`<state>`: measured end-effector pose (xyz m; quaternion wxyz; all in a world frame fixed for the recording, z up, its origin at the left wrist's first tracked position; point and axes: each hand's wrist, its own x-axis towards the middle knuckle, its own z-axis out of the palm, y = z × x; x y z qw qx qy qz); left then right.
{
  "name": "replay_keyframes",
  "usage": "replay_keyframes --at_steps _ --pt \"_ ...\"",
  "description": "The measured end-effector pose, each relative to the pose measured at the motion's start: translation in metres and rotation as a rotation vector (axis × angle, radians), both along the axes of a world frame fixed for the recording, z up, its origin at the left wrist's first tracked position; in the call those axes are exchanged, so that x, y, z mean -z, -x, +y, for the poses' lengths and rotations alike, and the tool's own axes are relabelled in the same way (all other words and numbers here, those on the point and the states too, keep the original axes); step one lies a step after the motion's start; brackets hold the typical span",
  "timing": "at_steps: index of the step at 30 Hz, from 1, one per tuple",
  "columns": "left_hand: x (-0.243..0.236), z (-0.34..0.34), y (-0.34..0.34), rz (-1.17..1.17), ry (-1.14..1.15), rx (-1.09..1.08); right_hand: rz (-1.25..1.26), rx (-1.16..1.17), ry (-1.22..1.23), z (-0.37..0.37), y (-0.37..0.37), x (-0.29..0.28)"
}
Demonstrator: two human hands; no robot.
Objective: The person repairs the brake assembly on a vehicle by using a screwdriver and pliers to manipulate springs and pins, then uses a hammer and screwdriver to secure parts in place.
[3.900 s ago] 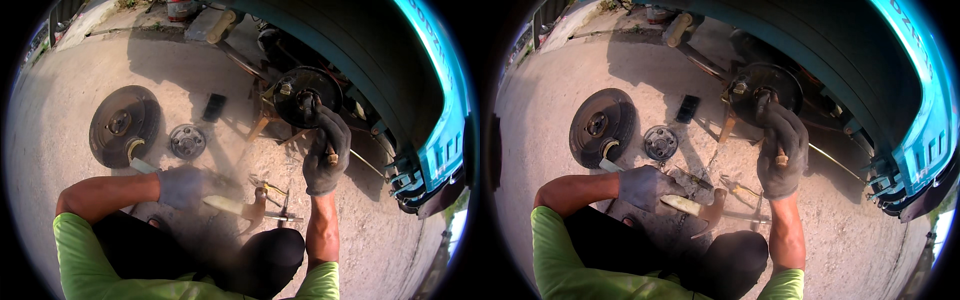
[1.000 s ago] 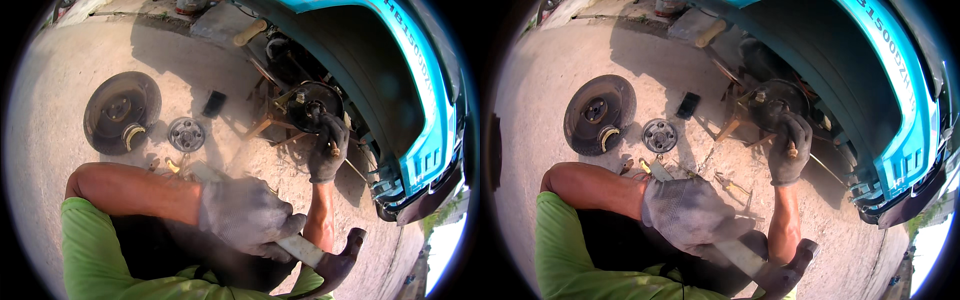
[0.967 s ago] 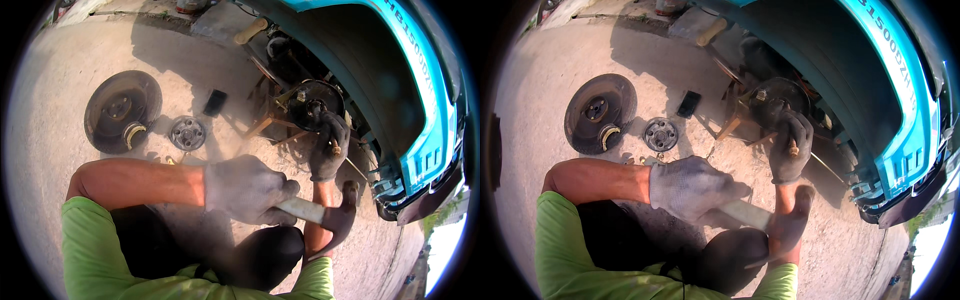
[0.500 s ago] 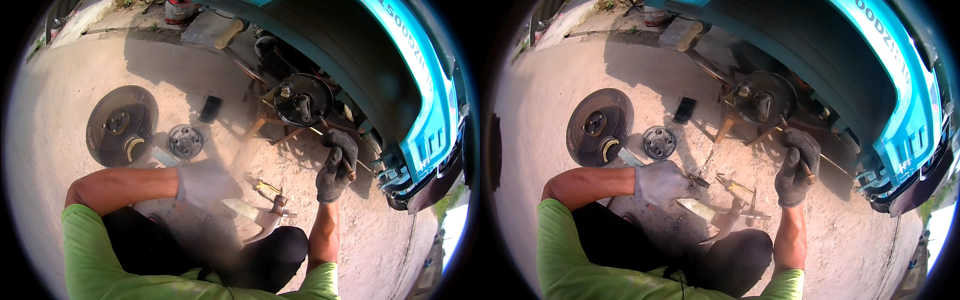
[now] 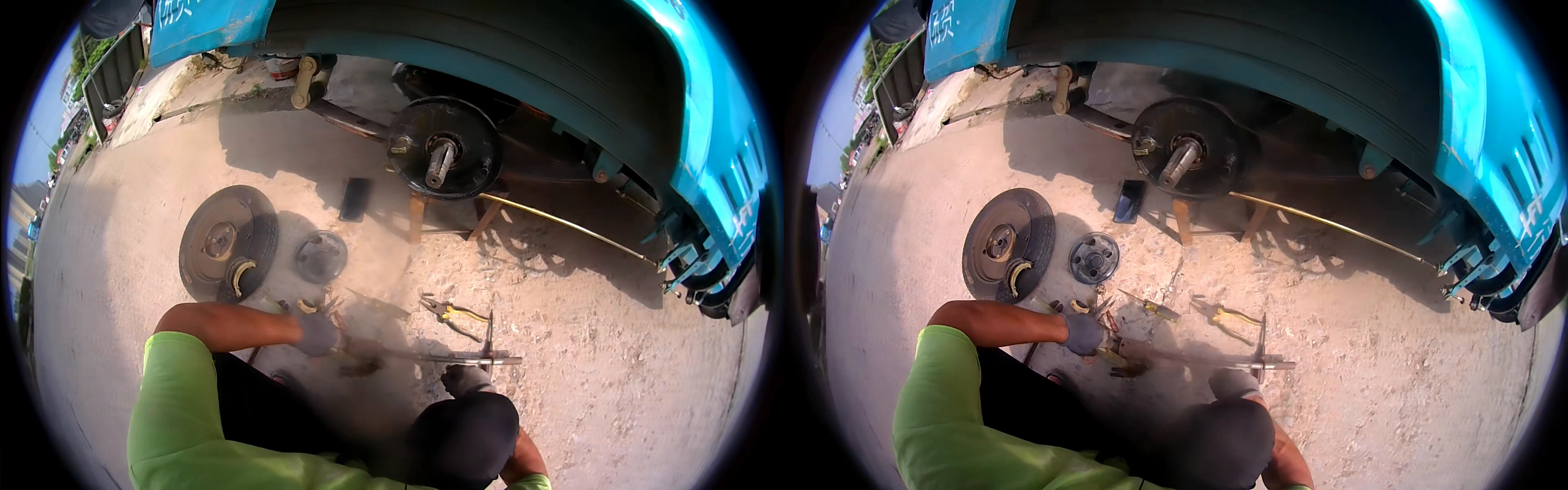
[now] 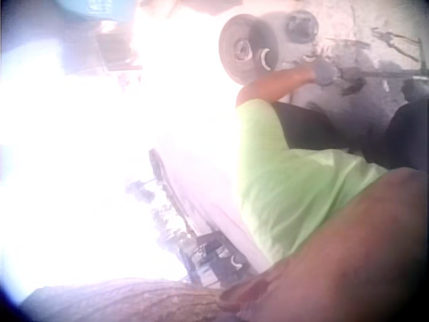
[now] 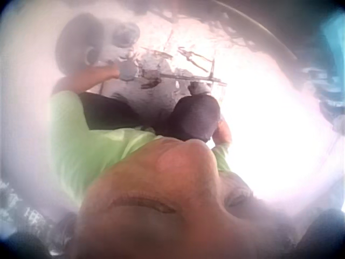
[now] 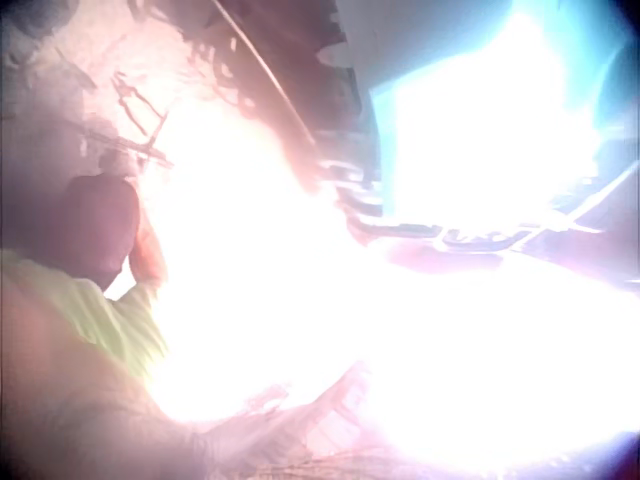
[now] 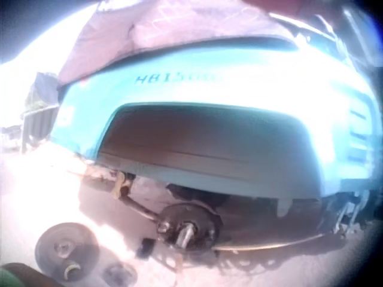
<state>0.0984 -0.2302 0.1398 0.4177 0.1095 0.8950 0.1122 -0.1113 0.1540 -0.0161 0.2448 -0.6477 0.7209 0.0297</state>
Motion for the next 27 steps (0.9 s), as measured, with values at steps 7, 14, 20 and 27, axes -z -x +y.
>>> replay_keyframes --at_steps 7,14,20,27 --pt "-0.01 -0.017 0.04 0.111 0.049 -0.213 -0.364 0.465 -0.029 -0.05 -0.029 -0.061" --pt "-0.088 -0.03 0.058 0.426 0.045 -0.358 -0.252 0.614 0.654 -0.058 0.012 -0.064" --pt "-0.153 0.02 0.064 0.225 -0.038 -0.446 -0.167 0.697 0.587 -0.059 0.041 -0.05" --pt "-0.139 0.033 0.057 0.053 -0.02 -0.396 -0.073 0.674 0.49 -0.048 0.046 -0.04"
